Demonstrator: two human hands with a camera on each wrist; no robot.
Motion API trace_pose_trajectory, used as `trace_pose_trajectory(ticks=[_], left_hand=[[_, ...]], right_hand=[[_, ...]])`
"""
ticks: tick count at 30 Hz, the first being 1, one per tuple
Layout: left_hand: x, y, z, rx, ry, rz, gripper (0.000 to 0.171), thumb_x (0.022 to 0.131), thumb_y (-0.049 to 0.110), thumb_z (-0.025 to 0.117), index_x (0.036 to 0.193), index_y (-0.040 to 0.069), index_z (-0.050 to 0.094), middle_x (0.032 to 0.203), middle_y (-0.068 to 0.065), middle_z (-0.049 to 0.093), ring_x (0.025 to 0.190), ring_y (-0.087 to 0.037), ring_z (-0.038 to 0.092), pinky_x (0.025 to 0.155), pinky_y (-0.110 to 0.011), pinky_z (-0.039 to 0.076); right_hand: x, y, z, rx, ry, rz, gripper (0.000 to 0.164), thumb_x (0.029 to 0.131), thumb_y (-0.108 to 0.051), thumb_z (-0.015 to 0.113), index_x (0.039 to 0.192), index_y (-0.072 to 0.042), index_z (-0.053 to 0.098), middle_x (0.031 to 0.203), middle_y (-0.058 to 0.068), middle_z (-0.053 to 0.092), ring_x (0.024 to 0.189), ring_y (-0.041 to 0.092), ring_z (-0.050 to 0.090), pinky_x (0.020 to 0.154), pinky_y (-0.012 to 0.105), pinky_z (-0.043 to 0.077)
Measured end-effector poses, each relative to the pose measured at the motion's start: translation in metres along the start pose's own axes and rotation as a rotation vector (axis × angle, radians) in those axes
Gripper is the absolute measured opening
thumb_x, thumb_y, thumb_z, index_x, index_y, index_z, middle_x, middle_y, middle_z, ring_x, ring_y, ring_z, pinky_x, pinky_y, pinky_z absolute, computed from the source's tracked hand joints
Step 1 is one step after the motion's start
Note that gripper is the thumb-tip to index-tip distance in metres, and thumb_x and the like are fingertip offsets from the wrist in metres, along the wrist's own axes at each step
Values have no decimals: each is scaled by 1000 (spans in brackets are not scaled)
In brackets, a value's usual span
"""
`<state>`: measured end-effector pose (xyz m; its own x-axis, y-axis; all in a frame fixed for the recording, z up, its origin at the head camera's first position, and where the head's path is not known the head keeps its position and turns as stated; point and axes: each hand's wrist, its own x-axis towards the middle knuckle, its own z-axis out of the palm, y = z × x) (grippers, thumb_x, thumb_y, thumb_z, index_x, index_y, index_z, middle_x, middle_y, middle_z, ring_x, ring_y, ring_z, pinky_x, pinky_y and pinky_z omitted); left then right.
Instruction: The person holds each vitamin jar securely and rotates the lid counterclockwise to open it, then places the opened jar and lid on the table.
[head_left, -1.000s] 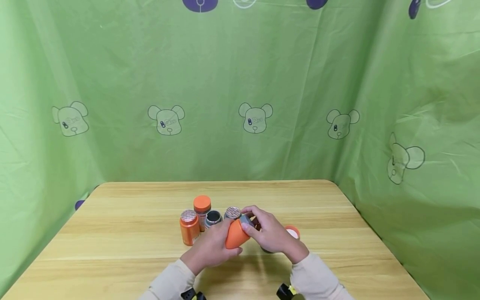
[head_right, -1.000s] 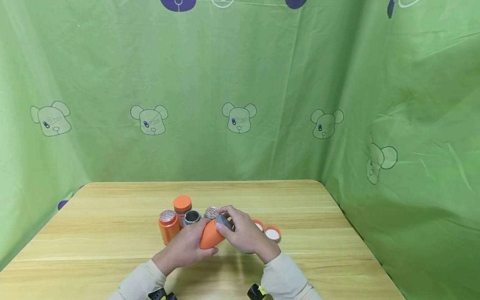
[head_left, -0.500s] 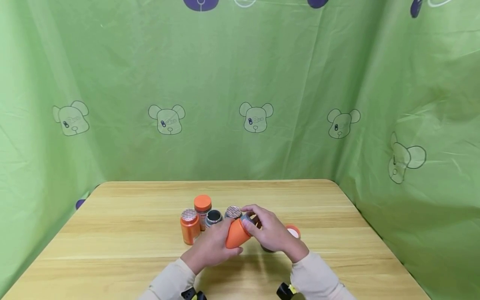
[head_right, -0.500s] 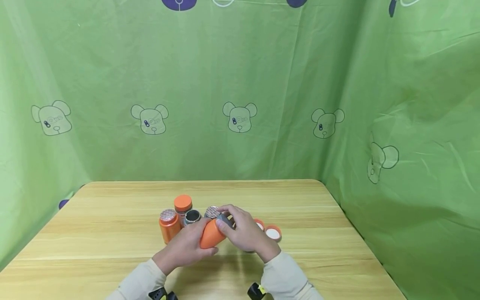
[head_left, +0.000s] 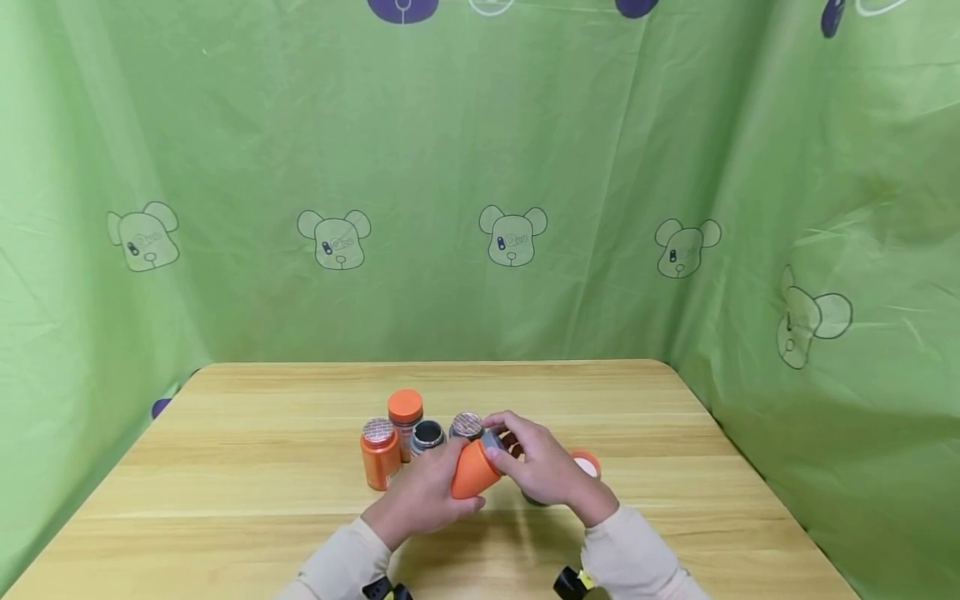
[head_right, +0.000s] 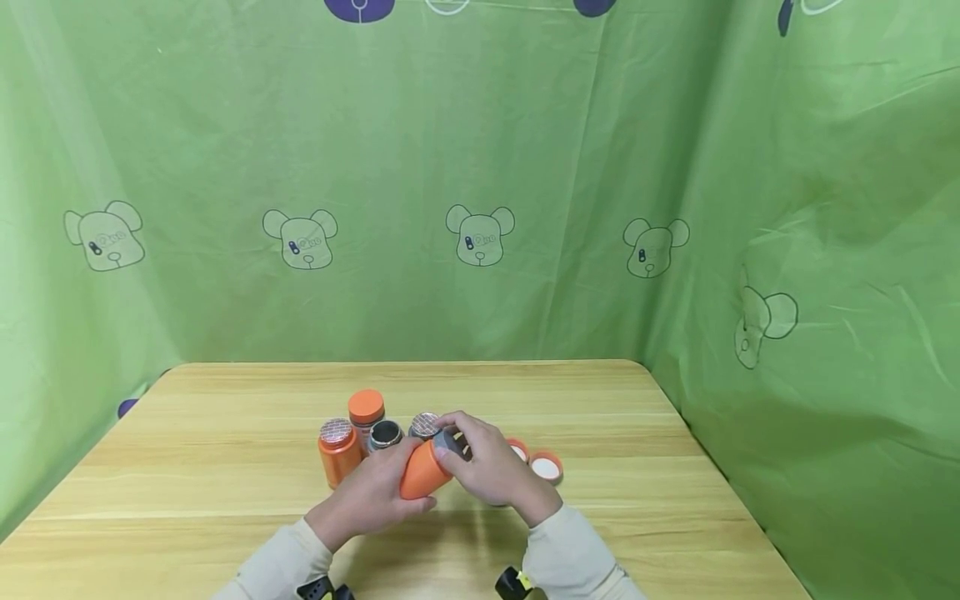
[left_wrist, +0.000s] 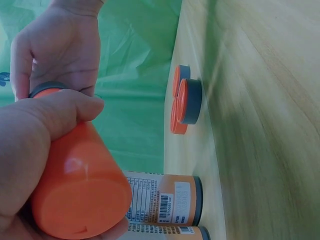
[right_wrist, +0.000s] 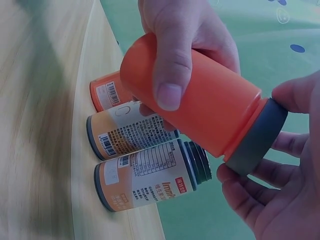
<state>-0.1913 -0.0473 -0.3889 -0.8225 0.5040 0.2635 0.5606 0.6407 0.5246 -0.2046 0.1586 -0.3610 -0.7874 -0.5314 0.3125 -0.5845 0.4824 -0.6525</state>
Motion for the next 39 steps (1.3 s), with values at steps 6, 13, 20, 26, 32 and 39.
trace_pose_trajectory(ticks=[6,13,20,26,32,39], left_hand=[[0,0,1,0,0,0,65,76,34,80,127,6,51,94,0,60,74,-8,55,65,-27,49],[1,0,1,9,11,11,64,76,34,81,125,6,51,92,0,60,72,-8,55,63,-26,48],[-1,0,0,13,10,17,64,76,34,81,125,6,51,92,0,60,73,-9,55,64,-27,49],[-1,1,-1,10,-1,-3,65,76,34,81,127,6,50,95,-1,60,75,-9,55,66,-27,49],[-1,0,-1,24,0,0,67,76,34,81,128,5,50,95,-1,61,74,-9,56,65,-27,49],[-1,0,0,48,8,10,67,76,36,81,127,4,50,93,-1,60,74,-9,55,65,-28,49]], right_hand=[[-1,0,0,-9,9,-15,34,97,-19,54,124,2,53,107,7,61,88,19,60,74,31,51],[-1,2,1,-40,21,25,34,99,-24,53,123,0,54,100,7,63,73,11,59,64,28,50],[-2,1,2,-26,-5,29,34,100,-25,52,123,0,54,104,7,64,74,11,59,66,29,50],[-2,-1,0,-32,-5,-7,33,96,-18,54,124,1,53,107,7,61,82,19,59,70,30,50],[-1,0,0,-28,13,-38,34,96,-17,54,123,2,53,108,7,60,87,18,59,70,29,50],[-1,0,2,-44,40,16,33,99,-24,53,122,0,54,101,8,63,75,13,59,64,28,49]])
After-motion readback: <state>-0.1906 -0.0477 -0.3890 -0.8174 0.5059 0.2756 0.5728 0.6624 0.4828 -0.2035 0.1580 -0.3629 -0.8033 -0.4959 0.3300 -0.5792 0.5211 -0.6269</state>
